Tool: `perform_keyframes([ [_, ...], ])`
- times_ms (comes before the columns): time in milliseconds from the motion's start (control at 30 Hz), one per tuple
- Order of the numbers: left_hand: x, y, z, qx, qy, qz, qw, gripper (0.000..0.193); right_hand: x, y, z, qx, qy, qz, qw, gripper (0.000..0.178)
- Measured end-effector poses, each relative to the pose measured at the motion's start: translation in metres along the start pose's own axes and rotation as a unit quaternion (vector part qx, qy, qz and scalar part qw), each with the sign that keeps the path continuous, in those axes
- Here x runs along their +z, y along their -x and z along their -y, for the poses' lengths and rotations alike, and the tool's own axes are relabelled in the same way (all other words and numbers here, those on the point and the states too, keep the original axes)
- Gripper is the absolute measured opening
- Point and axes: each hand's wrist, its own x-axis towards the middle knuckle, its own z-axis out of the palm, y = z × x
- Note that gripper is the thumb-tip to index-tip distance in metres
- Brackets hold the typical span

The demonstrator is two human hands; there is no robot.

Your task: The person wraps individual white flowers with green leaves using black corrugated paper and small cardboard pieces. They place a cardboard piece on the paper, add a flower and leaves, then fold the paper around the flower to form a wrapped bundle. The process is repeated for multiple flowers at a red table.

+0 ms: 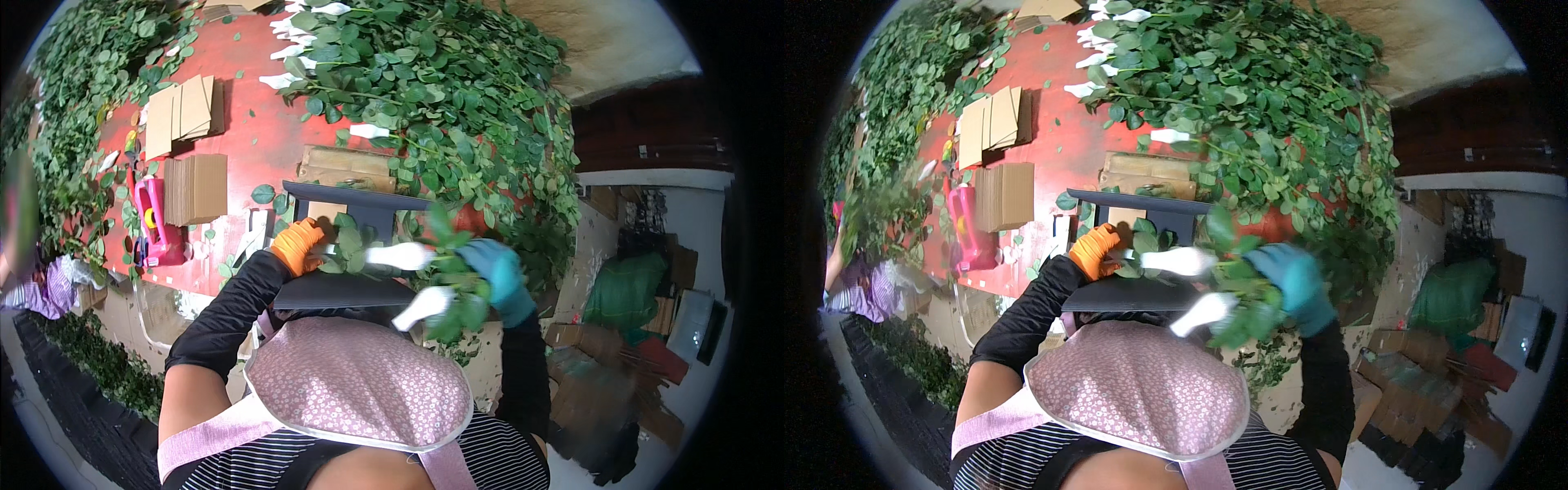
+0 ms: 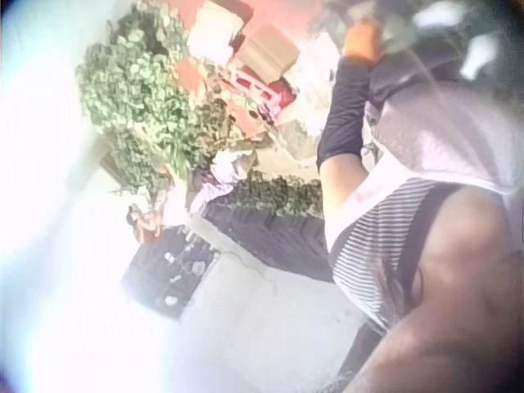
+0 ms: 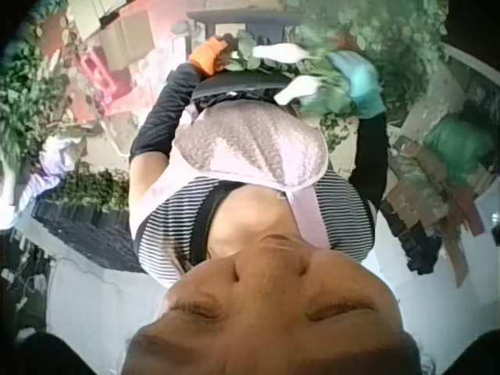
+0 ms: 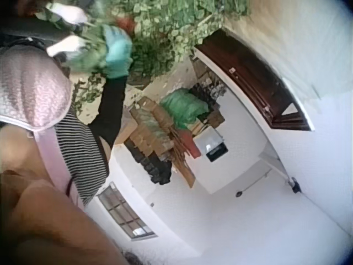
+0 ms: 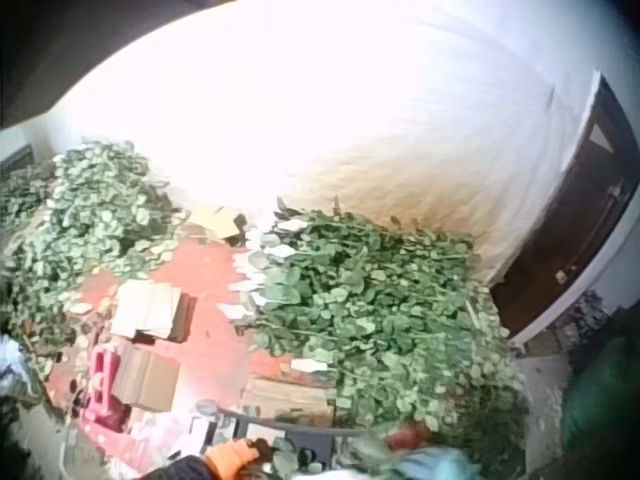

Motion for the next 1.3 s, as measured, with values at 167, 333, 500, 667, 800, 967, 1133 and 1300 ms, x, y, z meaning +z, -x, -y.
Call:
perform_keyframes([
  [167, 0.003, -0.003, 0.002, 0.03, 0.066, -0.02, 0.997, 0.047, 0.09, -0.059, -0.008, 0.0, 0.104, 0.178, 0.979, 0.048],
  [333, 0.009, 0.0, 0.007, 0.035, 0.029, -0.034, 0.998, 0.048, 0.138, -0.091, -0.002, 0.002, 0.109, 0.223, 0.969, 0.047],
  [500, 0.011, 0.002, 0.005, -0.018, 0.034, -0.017, 0.999, 0.044, 0.127, -0.091, -0.004, 0.014, 0.09, 0.27, 0.959, 0.045],
  [667, 0.001, -0.002, -0.005, 0.014, 0.078, -0.055, 0.995, 0.065, 0.136, -0.085, -0.007, 0.008, 0.067, 0.258, 0.964, 0.056],
  [800, -0.018, -0.005, -0.019, -0.039, 0.094, 0.026, 0.994, 0.083, 0.127, -0.091, 0.006, 0.011, 0.059, 0.282, 0.957, 0.076],
  [967, -0.012, -0.004, -0.013, -0.034, 0.018, 0.011, 0.999, 0.082, 0.106, -0.084, 0.009, -0.033, 0.059, 0.19, 0.979, 0.059],
  [1133, -0.006, -0.001, -0.009, -0.069, 0.067, -0.057, 0.994, 0.075, 0.119, -0.076, -0.005, 0.064, 0.064, 0.073, 0.993, 0.066],
  [1300, -0.012, 0.001, -0.009, -0.077, 0.016, 0.047, 0.996, 0.071, 0.133, -0.089, 0.012, 0.087, 0.072, 0.025, 0.993, 0.073],
])
